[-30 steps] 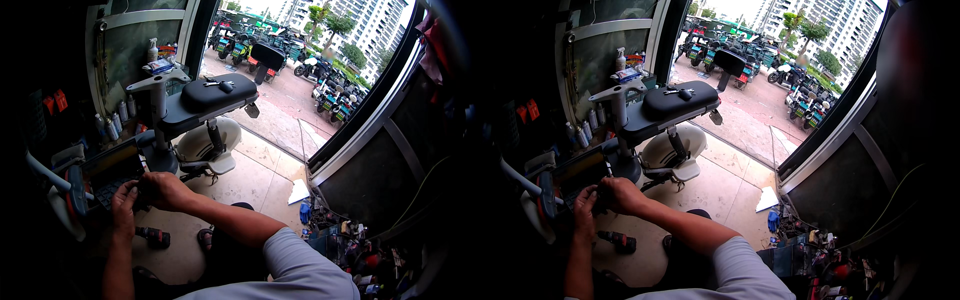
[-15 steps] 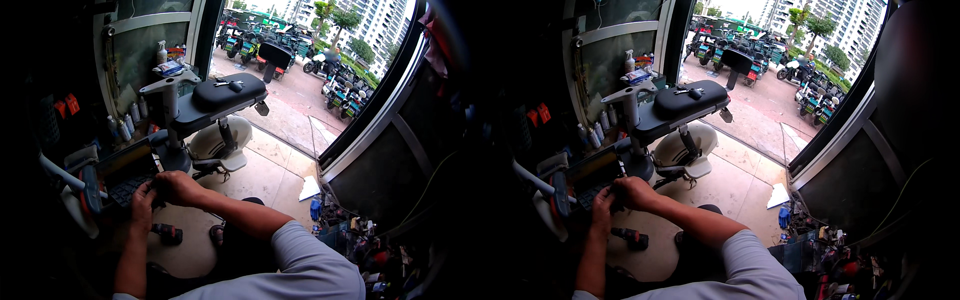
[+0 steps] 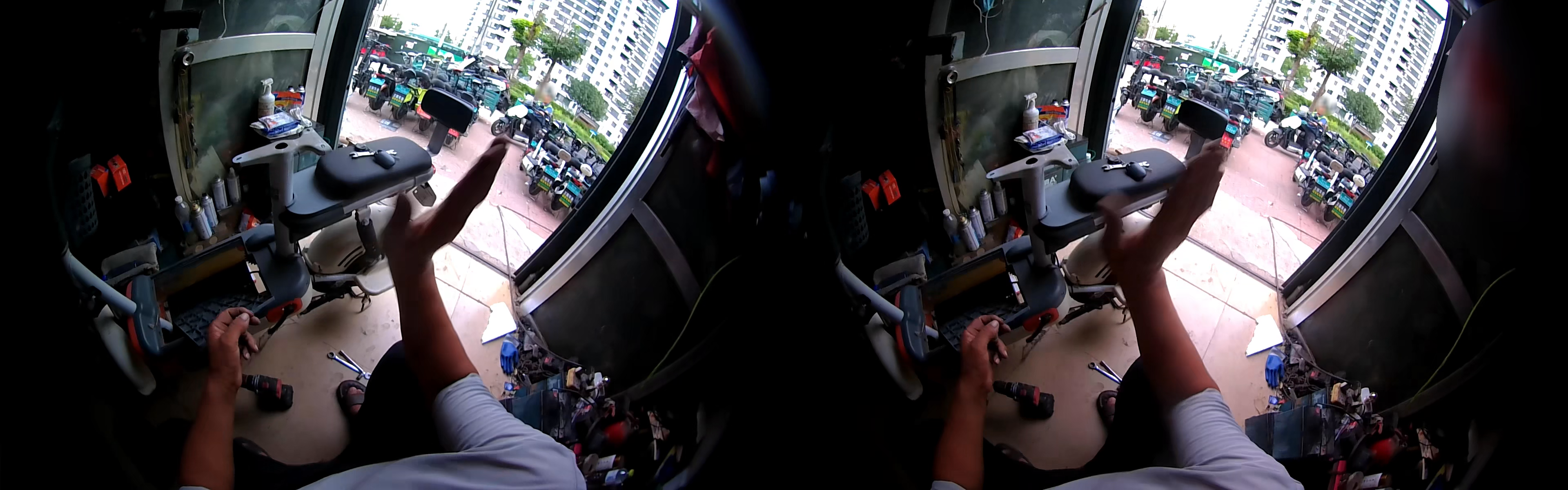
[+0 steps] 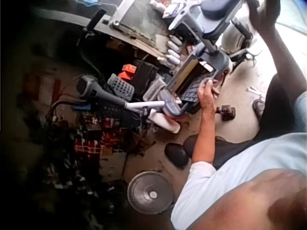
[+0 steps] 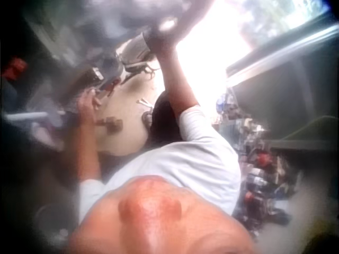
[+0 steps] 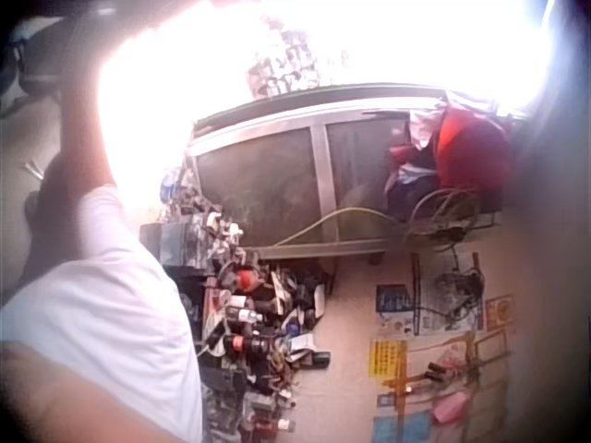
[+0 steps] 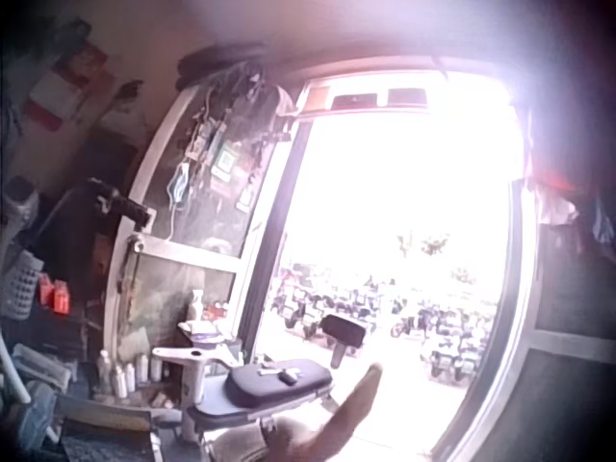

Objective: The person removes a seat from a scooter, handles the seat base, and uses a power drill to remove fasteners from the internal frame.

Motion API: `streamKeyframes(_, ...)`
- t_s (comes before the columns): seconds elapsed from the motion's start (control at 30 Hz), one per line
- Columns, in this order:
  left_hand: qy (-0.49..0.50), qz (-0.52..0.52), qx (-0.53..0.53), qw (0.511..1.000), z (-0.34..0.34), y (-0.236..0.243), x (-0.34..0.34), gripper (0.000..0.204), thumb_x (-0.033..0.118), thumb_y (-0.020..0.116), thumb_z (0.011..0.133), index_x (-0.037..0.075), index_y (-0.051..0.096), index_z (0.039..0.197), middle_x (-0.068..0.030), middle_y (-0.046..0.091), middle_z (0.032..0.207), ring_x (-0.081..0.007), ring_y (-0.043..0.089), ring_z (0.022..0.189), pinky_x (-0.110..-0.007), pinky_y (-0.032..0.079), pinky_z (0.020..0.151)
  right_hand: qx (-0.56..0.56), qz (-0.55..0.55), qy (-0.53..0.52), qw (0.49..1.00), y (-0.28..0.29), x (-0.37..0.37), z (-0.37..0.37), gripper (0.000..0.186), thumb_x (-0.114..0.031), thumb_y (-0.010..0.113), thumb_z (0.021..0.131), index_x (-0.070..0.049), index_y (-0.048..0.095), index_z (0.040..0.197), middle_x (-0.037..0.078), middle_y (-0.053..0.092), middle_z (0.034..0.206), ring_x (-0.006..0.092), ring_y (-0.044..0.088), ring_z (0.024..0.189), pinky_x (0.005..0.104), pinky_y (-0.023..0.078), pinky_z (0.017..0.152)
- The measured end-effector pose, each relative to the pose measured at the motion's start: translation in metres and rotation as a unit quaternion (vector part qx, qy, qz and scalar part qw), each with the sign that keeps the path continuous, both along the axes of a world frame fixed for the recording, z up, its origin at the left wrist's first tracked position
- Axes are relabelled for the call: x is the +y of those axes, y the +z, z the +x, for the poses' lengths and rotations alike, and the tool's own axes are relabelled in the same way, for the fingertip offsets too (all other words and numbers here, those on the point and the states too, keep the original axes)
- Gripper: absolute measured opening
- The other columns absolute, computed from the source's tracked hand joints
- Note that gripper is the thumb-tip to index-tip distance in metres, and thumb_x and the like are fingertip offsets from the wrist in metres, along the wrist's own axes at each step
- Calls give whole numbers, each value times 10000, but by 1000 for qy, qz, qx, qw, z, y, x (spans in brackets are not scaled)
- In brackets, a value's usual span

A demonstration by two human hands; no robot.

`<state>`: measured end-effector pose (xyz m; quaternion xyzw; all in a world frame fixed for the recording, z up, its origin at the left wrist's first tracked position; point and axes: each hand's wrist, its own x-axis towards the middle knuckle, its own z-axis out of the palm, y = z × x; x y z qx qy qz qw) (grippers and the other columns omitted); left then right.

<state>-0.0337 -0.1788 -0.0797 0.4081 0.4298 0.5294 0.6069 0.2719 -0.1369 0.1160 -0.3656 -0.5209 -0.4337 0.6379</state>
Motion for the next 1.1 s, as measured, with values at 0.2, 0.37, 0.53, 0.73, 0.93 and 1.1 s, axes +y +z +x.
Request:
streamKeyframes(0.2,9,6,3,1000,-8,-5,4,233,319,638,1047,87,665,1048,-45,672,855,-89,561,495,-202,363,418,-136,70,2,988,39,-2,-12,902,-577,555,1051,19,264,1662,279,274,1707,448,273,1582,579,189,1285)
streamKeyframes(0.37,-7,-13,-2,1000,-1,6,3,269,364,643,1061,97,647,1024,-13,640,795,-84,559,495,-196,357,422,183,81,312,929,24,12,-20,724,-401,503,1126,-21,235,1682,197,318,1714,355,336,1574,522,214,1286)
streamKeyframes(0.53,8,-21,38,999,-5,-1,0,266,361,647,1060,99,641,1017,-7,636,797,-92,569,513,-207,371,447,146,65,114,981,6,24,-4,744,-356,565,1114,-53,213,1696,190,326,1713,354,359,1563,501,261,1267)
streamKeyframes(0.73,0,-21,3,1000,2,-8,5,246,324,684,1044,84,641,1015,-13,656,821,-82,611,569,-216,433,491,312,-9,247,918,4,20,-5,899,-390,620,1083,35,103,1682,296,269,1700,381,322,1574,492,251,1284)
streamKeyframes(0.93,5,-24,17,1000,0,-14,6,260,332,702,1030,79,638,1022,-17,658,810,-86,614,563,-208,421,476,35,47,65,996,3,8,-19,803,-316,623,1077,16,206,1678,243,321,1701,399,354,1560,519,265,1272)
streamKeyframes(1.1,4,-30,21,999,4,-19,11,287,366,691,1034,85,636,1018,-17,655,805,-92,608,550,-211,410,458,101,67,153,981,12,-4,-15,801,-347,618,1082,2,214,1680,215,327,1705,379,386,1543,521,299,1254)
